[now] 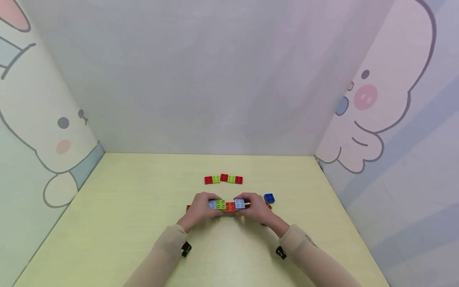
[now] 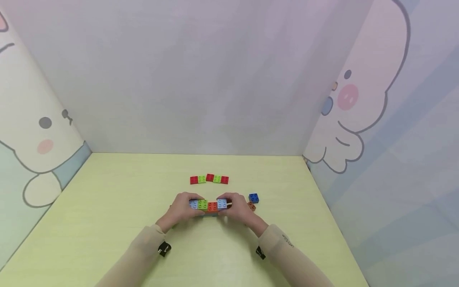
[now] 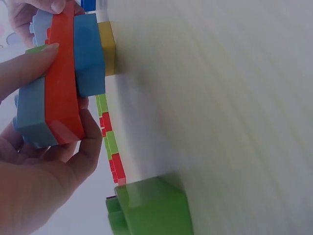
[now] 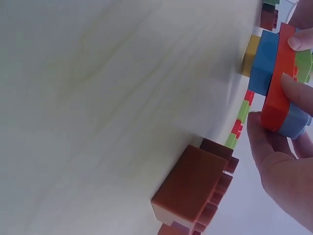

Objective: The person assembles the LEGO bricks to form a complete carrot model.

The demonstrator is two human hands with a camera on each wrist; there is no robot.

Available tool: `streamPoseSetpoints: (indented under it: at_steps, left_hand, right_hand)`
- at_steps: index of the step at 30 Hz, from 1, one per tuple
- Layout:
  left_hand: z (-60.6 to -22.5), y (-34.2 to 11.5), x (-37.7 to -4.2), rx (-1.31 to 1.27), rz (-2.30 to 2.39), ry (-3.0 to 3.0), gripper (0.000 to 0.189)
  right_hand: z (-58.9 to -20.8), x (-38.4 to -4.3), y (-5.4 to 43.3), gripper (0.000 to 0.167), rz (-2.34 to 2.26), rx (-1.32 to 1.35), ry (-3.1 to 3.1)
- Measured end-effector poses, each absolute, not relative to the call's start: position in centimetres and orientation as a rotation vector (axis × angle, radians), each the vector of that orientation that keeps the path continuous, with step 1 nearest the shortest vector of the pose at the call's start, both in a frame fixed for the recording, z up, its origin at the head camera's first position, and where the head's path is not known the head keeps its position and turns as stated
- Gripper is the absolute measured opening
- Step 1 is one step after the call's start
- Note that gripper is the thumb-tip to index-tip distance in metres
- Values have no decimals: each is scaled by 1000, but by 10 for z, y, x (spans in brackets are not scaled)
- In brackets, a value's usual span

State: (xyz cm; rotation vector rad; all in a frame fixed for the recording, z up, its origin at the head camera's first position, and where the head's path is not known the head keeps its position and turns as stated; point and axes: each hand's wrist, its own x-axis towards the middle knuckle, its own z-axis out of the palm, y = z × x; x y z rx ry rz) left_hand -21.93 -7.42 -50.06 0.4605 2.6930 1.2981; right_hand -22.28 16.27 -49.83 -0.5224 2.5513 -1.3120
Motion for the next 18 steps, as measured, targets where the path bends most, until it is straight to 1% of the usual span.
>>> streamPoseSetpoints:
  at_steps: [6, 13, 18]
  left_hand:
    - [-498, -74, -218, 422, 1301, 2694, 36]
    - [-495, -74, -218, 392, 1297, 2687, 37]
    - [-494, -73, -219, 381, 1278, 2675, 38]
  right_hand:
    - [-493, -222, 167, 39, -1214, -532, 2610]
    - [-487, -222, 184, 40, -1142, -577, 2628]
    - [-480, -219, 198, 36, -1103, -583, 2654]
